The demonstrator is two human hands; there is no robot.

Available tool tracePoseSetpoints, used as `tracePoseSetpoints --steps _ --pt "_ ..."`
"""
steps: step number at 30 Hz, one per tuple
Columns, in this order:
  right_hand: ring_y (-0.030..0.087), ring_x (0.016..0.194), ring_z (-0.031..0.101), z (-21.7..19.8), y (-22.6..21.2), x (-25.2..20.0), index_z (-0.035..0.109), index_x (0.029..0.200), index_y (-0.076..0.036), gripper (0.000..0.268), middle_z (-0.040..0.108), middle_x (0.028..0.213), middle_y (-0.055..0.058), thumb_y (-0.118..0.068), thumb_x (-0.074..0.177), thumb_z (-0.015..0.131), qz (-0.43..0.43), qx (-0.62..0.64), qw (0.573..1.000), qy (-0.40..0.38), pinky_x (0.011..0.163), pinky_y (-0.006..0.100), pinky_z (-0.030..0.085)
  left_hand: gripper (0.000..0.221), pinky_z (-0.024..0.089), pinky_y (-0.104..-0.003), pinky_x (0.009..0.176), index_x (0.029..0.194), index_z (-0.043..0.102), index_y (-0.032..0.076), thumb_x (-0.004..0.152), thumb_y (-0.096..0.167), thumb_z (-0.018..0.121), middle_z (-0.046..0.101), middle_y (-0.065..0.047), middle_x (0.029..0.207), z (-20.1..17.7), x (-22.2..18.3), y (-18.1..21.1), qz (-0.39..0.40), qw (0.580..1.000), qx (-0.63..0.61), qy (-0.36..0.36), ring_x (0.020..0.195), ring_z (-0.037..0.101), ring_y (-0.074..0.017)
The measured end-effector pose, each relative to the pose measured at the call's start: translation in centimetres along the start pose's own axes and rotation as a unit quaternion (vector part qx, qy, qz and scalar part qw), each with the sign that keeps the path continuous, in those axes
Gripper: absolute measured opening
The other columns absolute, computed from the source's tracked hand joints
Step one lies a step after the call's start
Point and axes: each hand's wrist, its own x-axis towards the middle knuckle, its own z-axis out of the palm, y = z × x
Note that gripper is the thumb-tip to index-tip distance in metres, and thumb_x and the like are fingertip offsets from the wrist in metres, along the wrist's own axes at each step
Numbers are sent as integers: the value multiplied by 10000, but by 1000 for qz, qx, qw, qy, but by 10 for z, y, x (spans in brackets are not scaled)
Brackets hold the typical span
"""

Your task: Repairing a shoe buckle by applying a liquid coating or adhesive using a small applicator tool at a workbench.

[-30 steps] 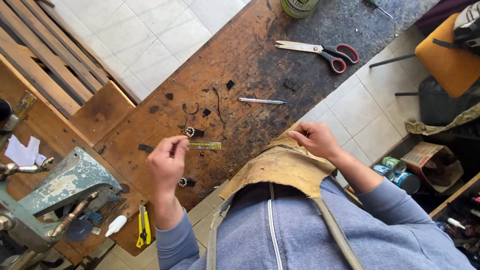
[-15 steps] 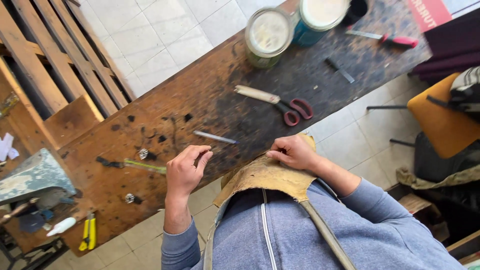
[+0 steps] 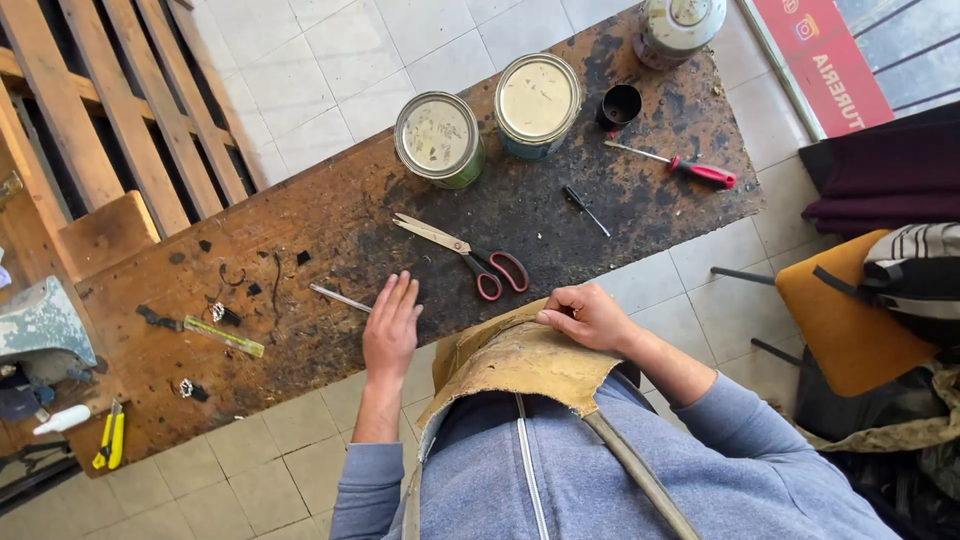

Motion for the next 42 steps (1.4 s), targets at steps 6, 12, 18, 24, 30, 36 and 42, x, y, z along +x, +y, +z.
tracePoseSetpoints --steps 6,12,18,24,30,36,42 --pt "211 496 577 -13 -4 -2 706 763 -74 202 604 547 85 -162 940 747 -16 7 1000 -11 517 335 481 188 600 -302 951 1155 781 190 968 201 766 719 53 1351 -13 10 5 -77 996 41 26 1253 665 -162" --pt "200 483 594 -28 11 -4 713 749 -92 210 622 543 55 -163 942 753 -31 9 999 -4 505 311 484 78 591 -340 946 1026 784 131 1020 130 706 784 2 1104 -37 35 24 -188 967 -90 146 1107 743 -217" --pt "186 477 608 -33 5 -5 722 779 -91 186 655 558 47 -162 951 740 -21 17 1000 -2 499 307 491 83 600 -337 794 1021 801 185 992 218 732 811 -6 948 -44 33 86 -284 932 -214 65 909 781 -213" --pt "203 757 758 -18 -36 7 696 1202 -71 388 724 985 82 -210 871 842 -39 62 997 -29 632 321 611 79 606 -308 807 962 826 168 901 129 792 810 12 913 -48 101 185 -135 935 -329 -6 858 790 -211" --pt "211 731 745 -9 -15 2 726 998 -20 207 681 908 88 -115 862 850 -58 34 998 -2 585 271 609 66 602 -300 767 961 835 157 908 179 802 805 1 874 -43 91 191 -176 908 -379 -44 820 788 -219" --pt "237 683 728 4 -7 -5 720 895 -19 190 689 849 93 -133 849 865 -69 17 997 -33 527 278 600 73 593 -349 724 964 822 107 929 152 776 806 -63 836 -53 68 188 -221 883 -405 -78 778 780 -266" --pt "271 692 741 28 -13 -12 708 903 -26 158 683 869 97 -117 876 835 -110 -22 986 -125 561 305 620 76 597 -392 714 959 818 116 939 167 765 790 -88 826 -71 25 186 -238 889 -387 -52 758 766 -289"
